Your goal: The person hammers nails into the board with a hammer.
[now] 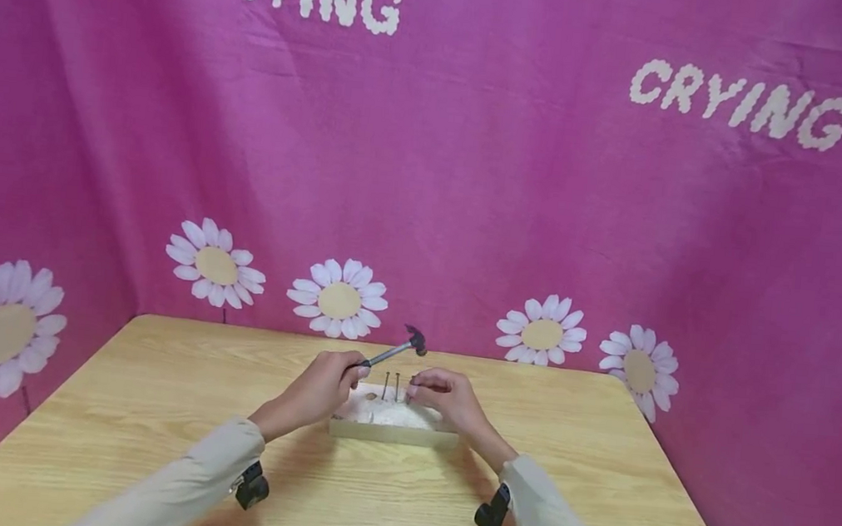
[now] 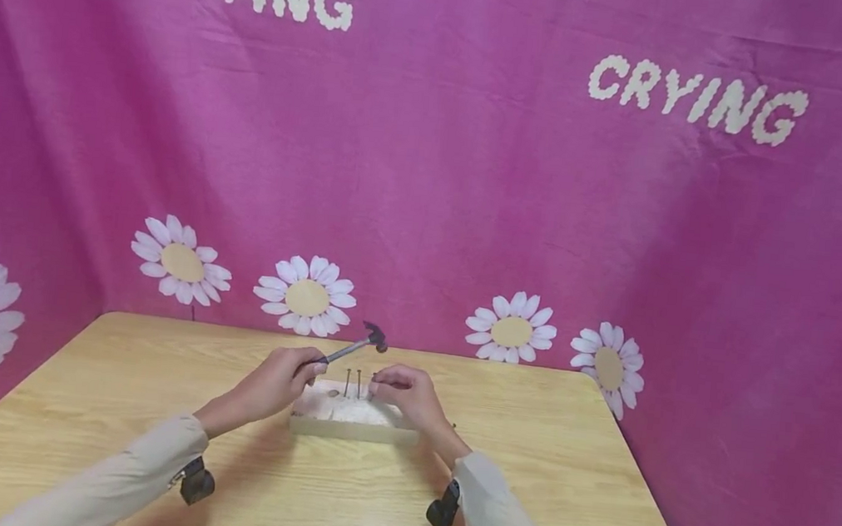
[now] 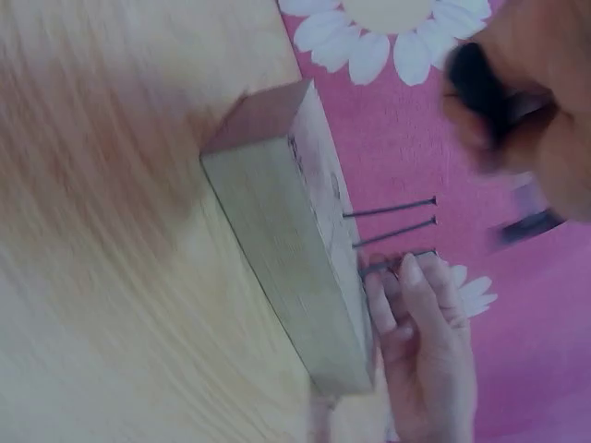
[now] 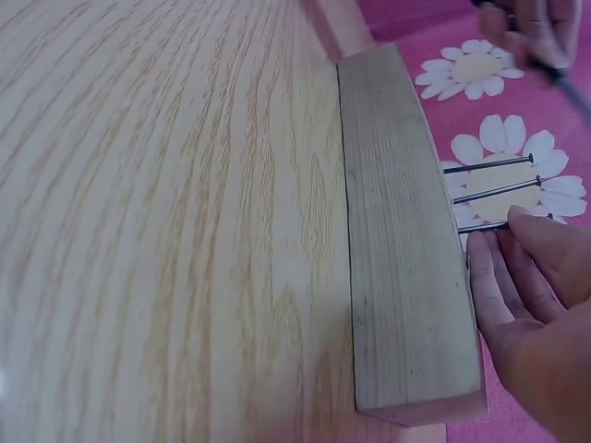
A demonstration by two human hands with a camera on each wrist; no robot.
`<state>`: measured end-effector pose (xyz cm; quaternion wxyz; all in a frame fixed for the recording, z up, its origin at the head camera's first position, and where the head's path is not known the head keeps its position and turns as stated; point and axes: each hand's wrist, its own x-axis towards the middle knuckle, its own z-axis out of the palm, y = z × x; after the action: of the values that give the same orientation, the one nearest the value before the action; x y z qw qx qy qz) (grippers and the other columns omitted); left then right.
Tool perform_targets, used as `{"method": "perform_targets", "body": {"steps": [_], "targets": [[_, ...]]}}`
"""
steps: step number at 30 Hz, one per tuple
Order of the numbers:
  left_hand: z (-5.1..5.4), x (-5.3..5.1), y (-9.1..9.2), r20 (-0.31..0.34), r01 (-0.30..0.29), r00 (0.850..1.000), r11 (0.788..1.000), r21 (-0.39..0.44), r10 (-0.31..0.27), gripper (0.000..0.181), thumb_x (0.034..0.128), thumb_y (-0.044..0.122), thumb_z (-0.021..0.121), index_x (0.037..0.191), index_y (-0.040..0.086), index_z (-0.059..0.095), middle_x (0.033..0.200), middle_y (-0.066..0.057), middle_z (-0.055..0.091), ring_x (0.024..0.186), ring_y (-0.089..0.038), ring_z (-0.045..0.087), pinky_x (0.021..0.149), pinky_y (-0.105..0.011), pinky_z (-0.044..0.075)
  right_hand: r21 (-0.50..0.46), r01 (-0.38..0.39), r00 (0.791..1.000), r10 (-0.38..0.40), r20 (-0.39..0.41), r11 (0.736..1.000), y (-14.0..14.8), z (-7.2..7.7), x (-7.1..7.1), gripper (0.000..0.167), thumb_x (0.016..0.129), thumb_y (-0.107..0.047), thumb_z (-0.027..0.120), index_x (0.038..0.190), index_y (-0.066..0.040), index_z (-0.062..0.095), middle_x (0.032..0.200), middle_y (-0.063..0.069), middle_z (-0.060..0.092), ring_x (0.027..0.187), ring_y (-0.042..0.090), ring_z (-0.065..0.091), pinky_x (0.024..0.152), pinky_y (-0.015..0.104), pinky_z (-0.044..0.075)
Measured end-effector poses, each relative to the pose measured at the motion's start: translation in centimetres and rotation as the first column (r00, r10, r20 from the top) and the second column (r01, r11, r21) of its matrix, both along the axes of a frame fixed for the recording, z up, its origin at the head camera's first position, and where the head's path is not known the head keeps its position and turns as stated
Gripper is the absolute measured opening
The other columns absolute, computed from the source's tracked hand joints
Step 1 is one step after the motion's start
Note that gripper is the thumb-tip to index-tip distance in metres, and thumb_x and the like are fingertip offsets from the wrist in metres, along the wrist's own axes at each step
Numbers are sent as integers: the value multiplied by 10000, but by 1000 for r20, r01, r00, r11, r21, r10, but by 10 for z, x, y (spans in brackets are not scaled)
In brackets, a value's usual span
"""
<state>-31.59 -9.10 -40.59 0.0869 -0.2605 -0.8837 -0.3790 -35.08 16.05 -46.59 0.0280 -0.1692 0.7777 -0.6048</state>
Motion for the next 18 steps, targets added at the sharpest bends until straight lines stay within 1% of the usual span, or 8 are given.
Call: {"method": "perform_targets", "body": {"steps": [2, 4, 7, 9, 12, 13, 16, 18], "targets": [[2, -2, 1, -20, 4, 1000, 1000, 27, -4, 205, 1063, 11, 562, 870, 32, 624, 717, -94, 562, 605, -87, 426, 576, -243, 388, -9, -1, 1000, 1, 8, 1000, 2, 1, 1, 226, 966, -22, 728, 1141, 116, 691, 1087, 251, 756, 906, 145, 728, 845, 240, 573], [3, -4, 1, -15, 34, 999, 999, -5, -34, 208, 1058, 2, 567, 860, 19, 629, 701, -70, 538, 606, -82, 421, 569, -237, 377, -11, 2, 1000, -2, 2, 1000, 5, 2, 2, 221, 968, -25, 727, 1132, 119, 695, 1080, 250, 757, 902, 139, 728, 845, 236, 571], [2, -5, 0, 14, 74, 997, 994, -86, -73, 211, 1041, -14, 587, 839, 4, 645, 684, 11, 487, 597, -65, 411, 555, -219, 359, -14, 10, 1000, -10, -3, 1000, 8, 2, 2, 228, 953, -23, 741, 1129, 116, 700, 1078, 239, 761, 887, 112, 720, 843, 223, 569], [1, -5, 1, 26, 68, 997, 994, -82, -66, 216, 1051, 0, 579, 844, 14, 638, 690, 23, 472, 603, -61, 403, 562, -220, 358, -13, 13, 1000, -14, -9, 1000, 10, 2, 2, 236, 948, -24, 747, 1130, 118, 698, 1076, 231, 763, 880, 98, 715, 838, 217, 568], [0, -5, 2, -15, 13, 1000, 1000, -13, -13, 216, 1072, 27, 558, 863, 43, 610, 705, -27, 515, 617, -75, 418, 588, -239, 385, -19, 14, 1000, -14, -8, 1000, 10, 1, 2, 235, 948, -20, 748, 1130, 120, 695, 1068, 226, 765, 872, 92, 713, 835, 218, 568], [0, -5, 3, -24, 6, 1000, 1000, -2, -6, 216, 1075, 31, 553, 865, 50, 601, 708, -33, 517, 618, -79, 417, 592, -245, 387, -20, 13, 1000, -13, -12, 1000, 10, 1, 2, 237, 951, -26, 748, 1130, 119, 693, 1066, 221, 766, 872, 91, 712, 834, 219, 567], [1, -4, 1, -35, 42, 998, 997, -60, -44, 220, 1056, 3, 575, 841, 31, 611, 689, -15, 481, 619, -77, 415, 593, -241, 389, -21, 13, 1000, -13, -5, 1000, 8, 1, 3, 229, 946, -17, 745, 1120, 123, 693, 1059, 219, 768, 871, 99, 718, 840, 225, 569], [2, -2, 0, -15, 77, 997, 991, -106, -79, 218, 1045, -6, 587, 832, 21, 624, 682, 28, 437, 608, -67, 401, 575, -231, 375, -18, 7, 1000, -7, 2, 1000, 6, 1, 3, 236, 941, -11, 744, 1124, 128, 689, 1068, 219, 768, 878, 105, 723, 847, 229, 570]]}}
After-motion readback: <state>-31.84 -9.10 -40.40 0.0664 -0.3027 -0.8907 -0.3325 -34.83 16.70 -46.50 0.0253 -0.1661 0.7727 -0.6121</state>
